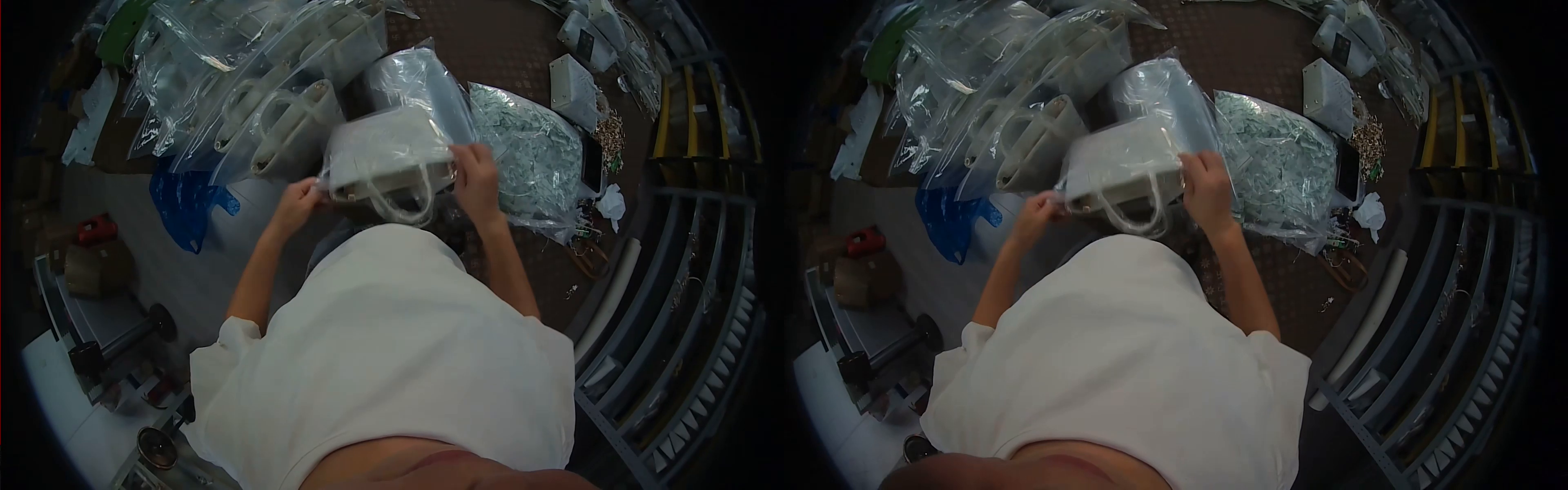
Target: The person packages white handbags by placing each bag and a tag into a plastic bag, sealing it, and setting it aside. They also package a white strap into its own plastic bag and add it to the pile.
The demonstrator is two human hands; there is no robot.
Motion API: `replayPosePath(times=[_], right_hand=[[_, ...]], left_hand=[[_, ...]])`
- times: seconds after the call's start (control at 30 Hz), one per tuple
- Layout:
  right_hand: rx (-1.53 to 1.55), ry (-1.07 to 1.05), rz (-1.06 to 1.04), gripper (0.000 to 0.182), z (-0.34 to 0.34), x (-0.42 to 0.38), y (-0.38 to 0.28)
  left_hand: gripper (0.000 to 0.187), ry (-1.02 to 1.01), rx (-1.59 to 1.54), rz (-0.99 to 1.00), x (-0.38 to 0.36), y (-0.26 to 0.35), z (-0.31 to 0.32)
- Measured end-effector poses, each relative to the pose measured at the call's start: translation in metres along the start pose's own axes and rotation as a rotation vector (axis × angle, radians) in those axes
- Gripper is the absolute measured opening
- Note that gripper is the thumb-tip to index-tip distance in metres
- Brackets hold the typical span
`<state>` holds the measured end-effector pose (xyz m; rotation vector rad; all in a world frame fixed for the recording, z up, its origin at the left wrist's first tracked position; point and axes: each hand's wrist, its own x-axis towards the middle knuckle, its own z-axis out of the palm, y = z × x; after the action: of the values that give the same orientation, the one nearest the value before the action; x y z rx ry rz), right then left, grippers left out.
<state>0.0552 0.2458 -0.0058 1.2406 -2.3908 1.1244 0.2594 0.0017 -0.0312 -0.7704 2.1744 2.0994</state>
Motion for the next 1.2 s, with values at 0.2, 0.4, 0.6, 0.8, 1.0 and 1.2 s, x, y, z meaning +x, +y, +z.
replayPosePath(times=[0.2, 0.4, 0.6, 0.8, 1.0, 1.2], right_hand=[[-0.091, -0.241, -0.155, 0.014, -0.038, 0.068, -0.026], [-0.342, -0.405, -0.233, 0.007, -0.020, 0.061, -0.028], [-0.006, -0.375, -0.181, 0.011, -0.032, 0.057, -0.046], [-0.012, -0.521, 0.081, 0.027, -0.047, 0.048, -0.063], [0.167, -0.725, 0.353, 0.036, -0.046, 0.038, -0.063], [1.373, -0.484, 0.995, 0.035, -0.036, 0.052, -0.056]], left_hand=[[0.026, 0.381, 0.194, 0.174, -0.032, 0.115, -0.002], [0.027, 0.223, 0.437, -0.117, -0.031, 0.066, -0.026], [0.021, 0.488, 0.836, 0.233, -0.044, 0.044, -0.012], [0.015, 0.629, 0.790, 0.342, -0.039, 0.055, -0.007], [0.016, 0.561, 0.545, 0.297, -0.041, 0.069, -0.007], [0.021, 0.535, 0.782, 0.471, -0.031, 0.060, 0.004]])
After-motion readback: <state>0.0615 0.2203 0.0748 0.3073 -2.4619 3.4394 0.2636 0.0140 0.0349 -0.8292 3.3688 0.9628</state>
